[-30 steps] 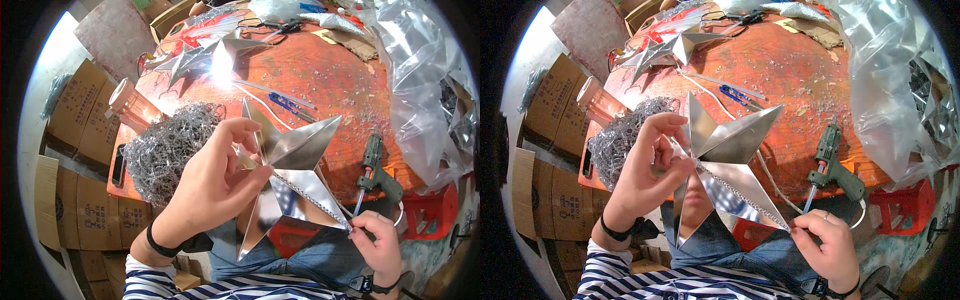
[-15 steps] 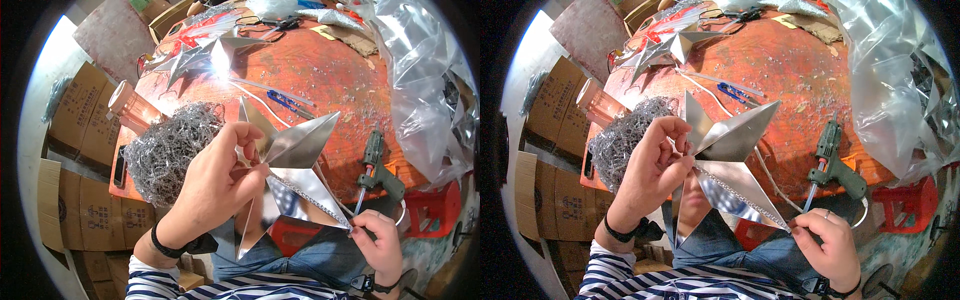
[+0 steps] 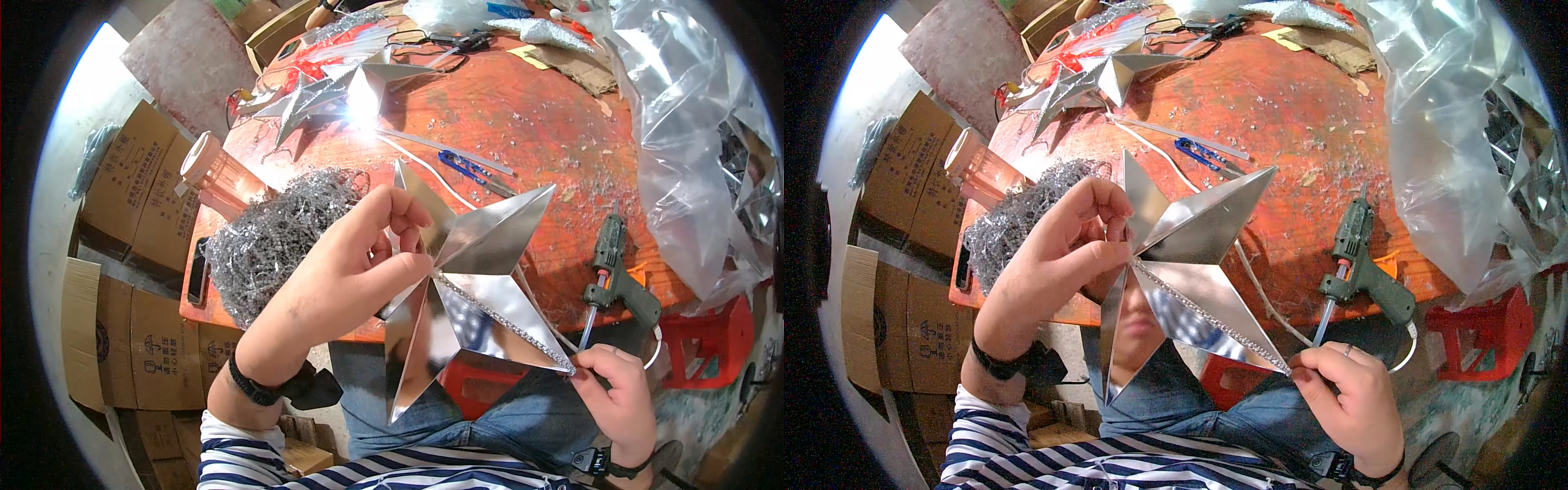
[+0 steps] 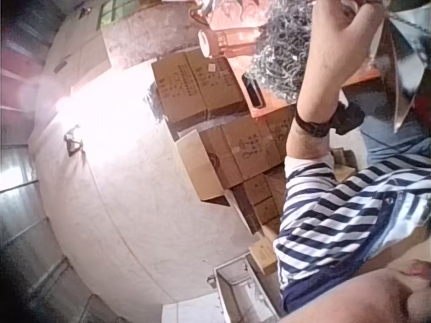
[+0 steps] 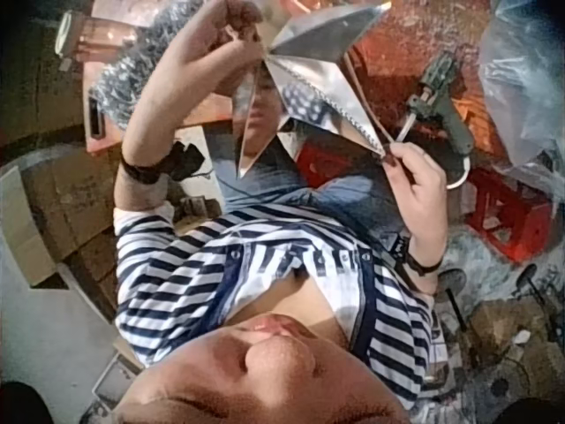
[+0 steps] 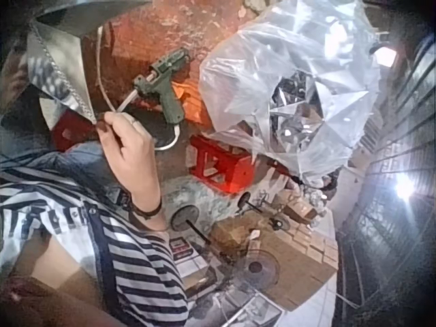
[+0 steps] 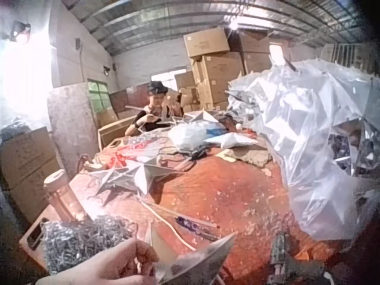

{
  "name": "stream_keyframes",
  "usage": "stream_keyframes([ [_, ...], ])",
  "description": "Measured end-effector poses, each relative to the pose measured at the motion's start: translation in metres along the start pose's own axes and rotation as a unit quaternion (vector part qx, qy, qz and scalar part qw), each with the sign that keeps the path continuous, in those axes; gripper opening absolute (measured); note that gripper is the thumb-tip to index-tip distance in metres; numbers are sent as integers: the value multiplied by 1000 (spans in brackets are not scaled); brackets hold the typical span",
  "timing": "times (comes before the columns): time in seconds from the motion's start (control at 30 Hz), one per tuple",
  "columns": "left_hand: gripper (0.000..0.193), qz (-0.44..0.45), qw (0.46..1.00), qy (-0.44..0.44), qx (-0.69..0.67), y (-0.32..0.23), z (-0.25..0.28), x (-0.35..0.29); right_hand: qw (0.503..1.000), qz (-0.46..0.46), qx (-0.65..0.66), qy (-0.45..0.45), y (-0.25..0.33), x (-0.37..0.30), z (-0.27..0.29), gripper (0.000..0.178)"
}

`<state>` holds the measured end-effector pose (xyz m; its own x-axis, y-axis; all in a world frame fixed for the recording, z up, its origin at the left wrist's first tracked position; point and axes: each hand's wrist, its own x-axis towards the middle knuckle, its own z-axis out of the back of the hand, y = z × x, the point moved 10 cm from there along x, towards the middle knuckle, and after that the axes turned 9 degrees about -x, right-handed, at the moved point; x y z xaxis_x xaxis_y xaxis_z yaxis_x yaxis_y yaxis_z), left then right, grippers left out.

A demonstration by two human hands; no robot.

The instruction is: The person uses a hot glue gun to attach a silver beaded chain to the edges of a large, silver, star-shaped decoration. They repeatedly apply glue and press the chain onto the star's points while holding the object in their hands.

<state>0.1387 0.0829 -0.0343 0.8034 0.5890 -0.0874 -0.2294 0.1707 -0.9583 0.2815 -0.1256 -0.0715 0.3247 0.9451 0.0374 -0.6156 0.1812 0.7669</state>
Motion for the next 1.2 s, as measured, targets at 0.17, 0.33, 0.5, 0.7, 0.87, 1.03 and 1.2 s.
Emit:
stream_keyframes([
  [0.17, 30, 46, 983, -47, -172, -3, 29, -7, 1000, 0, -6, 7, 1, 0, 0, 8],
  [0.33, 42, -237, 906, -330, -119, -14, 97, -69, 995, -73, -20, -72, -29, -9, 49, 21],
  [0.5, 60, -322, 894, -170, 261, -13, 11, -107, 934, 24, -325, -145, -17, 23, 66, 56],
  [0.7, 67, -317, 885, -112, 323, -6, -39, -100, 939, 35, -340, -27, -37, 39, 54, 59],
  [0.87, 65, -307, 875, -153, 342, -13, -57, -108, 947, 5, -308, -87, -21, 24, 74, 45],
  [1.03, 68, -293, 864, -143, 385, -29, -59, -101, 963, -21, -145, -224, -7, 3, 100, 33],
  [1.2, 72, -325, 872, -129, 344, -36, -48, -84, 972, -25, -8, -234, 12, 2, 88, 43],
])
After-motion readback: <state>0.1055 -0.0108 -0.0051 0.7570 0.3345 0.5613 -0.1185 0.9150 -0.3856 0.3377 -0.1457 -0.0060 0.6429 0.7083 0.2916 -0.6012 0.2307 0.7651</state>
